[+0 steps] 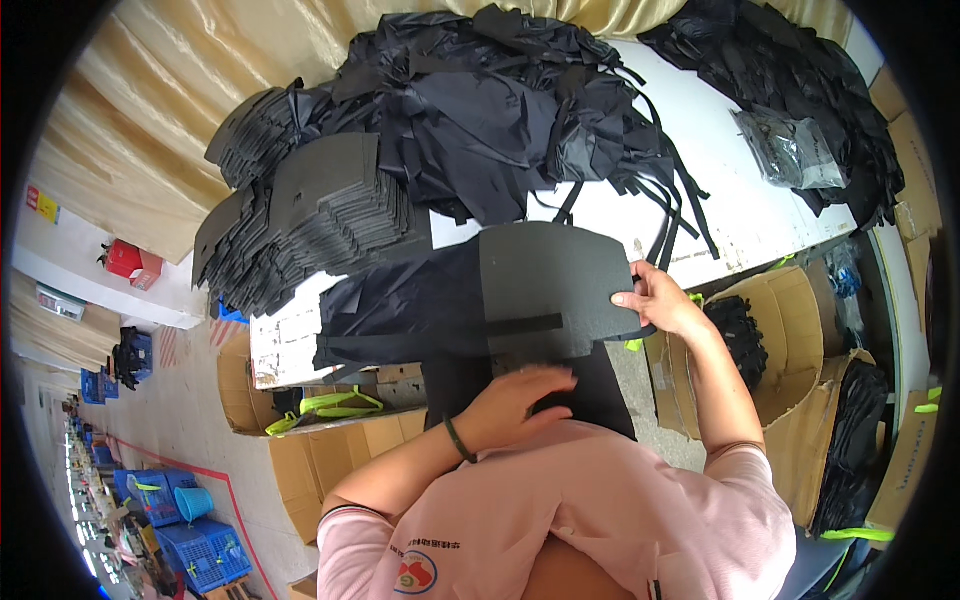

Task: Sorting and stacking black fabric pieces and straps at a manufacturing workbench.

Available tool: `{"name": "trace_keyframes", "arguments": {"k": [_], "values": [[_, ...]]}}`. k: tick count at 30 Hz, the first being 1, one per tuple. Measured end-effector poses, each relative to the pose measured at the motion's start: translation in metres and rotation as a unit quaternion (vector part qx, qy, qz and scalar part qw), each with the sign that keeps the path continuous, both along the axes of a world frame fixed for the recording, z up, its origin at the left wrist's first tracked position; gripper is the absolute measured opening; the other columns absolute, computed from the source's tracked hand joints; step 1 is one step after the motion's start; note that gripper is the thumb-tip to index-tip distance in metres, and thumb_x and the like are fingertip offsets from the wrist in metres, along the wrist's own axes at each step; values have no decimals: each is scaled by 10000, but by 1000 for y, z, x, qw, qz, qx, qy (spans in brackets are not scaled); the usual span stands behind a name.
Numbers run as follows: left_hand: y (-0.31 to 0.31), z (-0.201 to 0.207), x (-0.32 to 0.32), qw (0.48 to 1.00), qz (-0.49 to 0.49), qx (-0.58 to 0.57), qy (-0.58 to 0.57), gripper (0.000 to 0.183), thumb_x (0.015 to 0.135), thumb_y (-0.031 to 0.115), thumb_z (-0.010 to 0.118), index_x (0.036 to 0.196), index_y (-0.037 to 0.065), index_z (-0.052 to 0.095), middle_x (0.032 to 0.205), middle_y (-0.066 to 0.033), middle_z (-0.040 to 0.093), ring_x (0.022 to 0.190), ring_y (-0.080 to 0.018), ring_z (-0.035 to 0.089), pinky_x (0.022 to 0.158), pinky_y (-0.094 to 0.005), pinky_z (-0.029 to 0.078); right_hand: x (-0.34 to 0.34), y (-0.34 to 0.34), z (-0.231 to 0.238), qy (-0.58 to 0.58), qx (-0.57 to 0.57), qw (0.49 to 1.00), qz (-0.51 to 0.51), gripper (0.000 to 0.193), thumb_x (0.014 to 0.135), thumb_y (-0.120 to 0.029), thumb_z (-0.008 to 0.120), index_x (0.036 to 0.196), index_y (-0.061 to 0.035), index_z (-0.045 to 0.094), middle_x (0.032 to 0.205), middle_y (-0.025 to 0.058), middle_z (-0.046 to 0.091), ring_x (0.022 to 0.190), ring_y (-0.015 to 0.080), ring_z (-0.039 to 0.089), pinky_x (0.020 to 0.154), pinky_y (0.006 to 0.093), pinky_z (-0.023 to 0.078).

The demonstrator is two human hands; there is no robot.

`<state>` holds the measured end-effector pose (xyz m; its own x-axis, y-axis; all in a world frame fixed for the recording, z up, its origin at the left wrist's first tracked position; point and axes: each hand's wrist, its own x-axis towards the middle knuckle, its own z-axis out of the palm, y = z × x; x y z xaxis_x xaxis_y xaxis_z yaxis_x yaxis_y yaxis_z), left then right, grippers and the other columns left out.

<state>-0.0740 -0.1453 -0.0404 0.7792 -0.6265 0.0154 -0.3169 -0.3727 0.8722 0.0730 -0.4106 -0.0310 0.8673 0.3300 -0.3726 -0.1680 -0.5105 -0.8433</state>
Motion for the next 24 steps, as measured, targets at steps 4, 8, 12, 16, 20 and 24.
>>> {"name": "trace_keyframes", "arguments": {"k": [4, 8, 12, 16, 20, 24], "values": [[-6, -4, 36, 923, 93, 252, -275, 939, 678, 419, 768, 1458, 163, 314, 1521, -131, 248, 1412, -354, 196, 1074, -650, 176, 45, 6, 15, -193, -156, 969, 19, 349, 817, -269, 725, 1044, -32, 605, 752, 118, 639, 678, 215, 616, 629, 339, 479], [-12, -22, 33, 905, 79, 317, -272, 981, 652, 422, 785, 1471, 202, 292, 1519, -128, 264, 1409, -343, 220, 1072, -651, 184, 115, 70, 19, -355, -100, 926, 82, 282, 792, -265, 716, 1001, -84, 664, 1037, 144, 653, 945, 332, 621, 826, 383, 481], [-13, -29, 33, 905, 86, 316, -273, 975, 660, 411, 787, 1475, 214, 288, 1523, -132, 252, 1407, -348, 225, 1077, -653, 163, 175, 157, 2, -414, -186, 879, 143, 368, 798, -277, 710, 1137, -140, 665, 1489, 164, 331, 1357, 351, 335, 1094, 438, 313], [-16, -22, 38, 923, 77, 280, -251, 930, 702, 403, 771, 1473, 190, 297, 1528, -146, 240, 1425, -348, 191, 1092, -638, 146, 214, 192, -19, -402, -260, 874, 81, 314, 848, -234, 649, 1113, -65, 659, 1422, 156, 428, 1322, 320, 392, 1068, 521, 316], [22, -13, 48, 983, 136, -3, -126, 838, 787, 302, 744, 1470, 126, 292, 1525, -165, 248, 1409, -344, 252, 1132, -500, 204, 189, 202, 2, -506, -118, 851, 78, 202, 846, -160, 617, 976, -12, 660, 1048, 139, 650, 1047, 333, 566, 899, 447, 450], [83, 26, 92, 813, 365, -433, 136, 623, 949, 370, 528, 1457, 126, 263, 1307, -82, 453, 1155, -203, 507, 965, -349, 431, 99, 204, 47, -620, 37, 762, 185, 155, 747, -118, 612, 855, -42, 694, 1009, 110, 660, 977, 304, 586, 861, 395, 456]]}}
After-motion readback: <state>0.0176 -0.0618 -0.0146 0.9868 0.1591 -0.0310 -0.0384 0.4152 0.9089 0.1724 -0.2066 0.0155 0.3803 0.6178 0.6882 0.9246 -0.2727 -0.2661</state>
